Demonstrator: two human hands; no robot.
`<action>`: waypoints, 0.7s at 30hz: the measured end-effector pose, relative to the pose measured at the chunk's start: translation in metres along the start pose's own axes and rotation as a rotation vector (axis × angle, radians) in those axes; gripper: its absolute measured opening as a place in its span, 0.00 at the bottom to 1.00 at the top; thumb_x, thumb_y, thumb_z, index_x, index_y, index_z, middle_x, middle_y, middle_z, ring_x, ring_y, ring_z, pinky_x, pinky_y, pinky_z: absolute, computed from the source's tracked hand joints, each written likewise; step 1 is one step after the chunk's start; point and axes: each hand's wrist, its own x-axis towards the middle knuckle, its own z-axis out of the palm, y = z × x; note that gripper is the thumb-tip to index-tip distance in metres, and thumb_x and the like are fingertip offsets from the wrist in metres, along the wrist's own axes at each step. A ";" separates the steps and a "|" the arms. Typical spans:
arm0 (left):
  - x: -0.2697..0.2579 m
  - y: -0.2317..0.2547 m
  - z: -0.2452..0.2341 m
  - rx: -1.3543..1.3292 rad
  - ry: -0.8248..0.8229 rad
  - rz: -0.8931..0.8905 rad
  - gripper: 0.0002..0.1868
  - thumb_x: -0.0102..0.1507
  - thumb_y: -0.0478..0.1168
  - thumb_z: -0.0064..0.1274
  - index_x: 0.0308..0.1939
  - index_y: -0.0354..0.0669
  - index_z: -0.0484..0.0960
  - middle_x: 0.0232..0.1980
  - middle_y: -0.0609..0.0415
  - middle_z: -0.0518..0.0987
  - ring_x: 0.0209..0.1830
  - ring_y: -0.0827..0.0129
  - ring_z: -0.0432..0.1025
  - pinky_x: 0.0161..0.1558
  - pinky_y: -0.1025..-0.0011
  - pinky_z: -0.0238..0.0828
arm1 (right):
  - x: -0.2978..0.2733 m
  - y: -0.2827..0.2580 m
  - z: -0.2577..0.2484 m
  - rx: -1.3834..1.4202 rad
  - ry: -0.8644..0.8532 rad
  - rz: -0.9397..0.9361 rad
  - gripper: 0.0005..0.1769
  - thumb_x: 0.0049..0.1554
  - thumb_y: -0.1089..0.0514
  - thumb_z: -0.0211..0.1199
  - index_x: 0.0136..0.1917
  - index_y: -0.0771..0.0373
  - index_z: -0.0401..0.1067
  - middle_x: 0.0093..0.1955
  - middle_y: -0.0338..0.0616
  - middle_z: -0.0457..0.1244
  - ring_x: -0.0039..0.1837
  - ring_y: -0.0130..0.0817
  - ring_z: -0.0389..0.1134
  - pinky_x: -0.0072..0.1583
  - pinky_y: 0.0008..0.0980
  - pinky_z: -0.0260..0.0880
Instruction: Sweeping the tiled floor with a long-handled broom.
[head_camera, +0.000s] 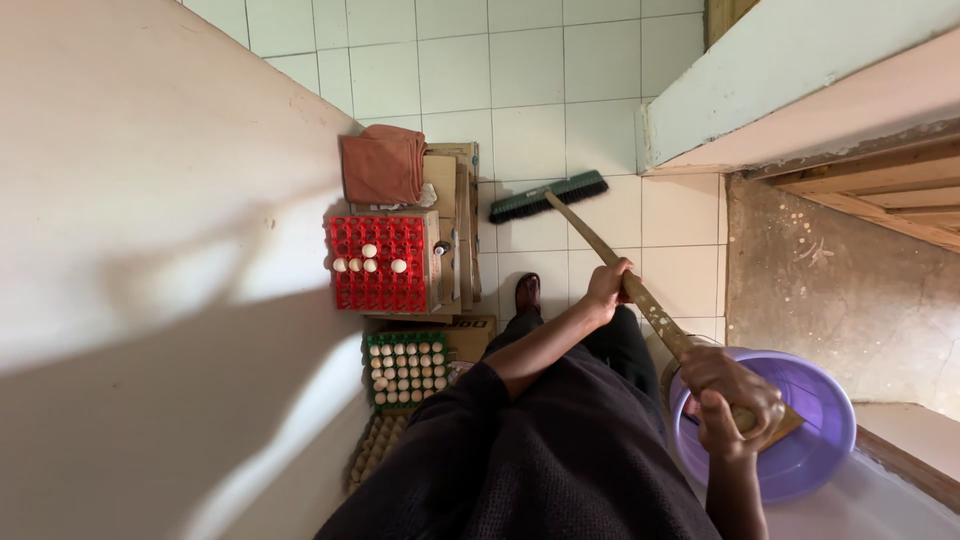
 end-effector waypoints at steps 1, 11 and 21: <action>0.000 0.005 0.000 0.027 0.002 0.010 0.14 0.66 0.44 0.50 0.35 0.34 0.77 0.29 0.47 0.79 0.20 0.68 0.70 0.24 0.68 0.69 | -0.002 0.004 0.002 0.026 -0.002 -0.012 0.17 0.63 0.59 0.54 0.31 0.56 0.67 0.28 0.37 0.62 0.34 0.29 0.69 0.45 0.35 0.73; 0.044 0.040 -0.011 0.046 0.041 0.125 0.12 0.65 0.42 0.52 0.34 0.36 0.77 0.25 0.50 0.77 0.19 0.68 0.70 0.21 0.69 0.65 | -0.008 0.081 0.013 0.099 -0.001 -0.196 0.12 0.58 0.65 0.54 0.32 0.57 0.66 0.30 0.39 0.63 0.35 0.29 0.69 0.46 0.36 0.75; 0.129 0.124 0.024 -0.051 0.199 0.090 0.16 0.64 0.45 0.50 0.27 0.37 0.75 0.23 0.50 0.75 0.16 0.67 0.67 0.19 0.66 0.63 | 0.113 0.122 -0.009 -0.006 -0.120 -0.070 0.24 0.65 0.55 0.53 0.29 0.65 0.65 0.32 0.48 0.63 0.38 0.43 0.69 0.49 0.47 0.75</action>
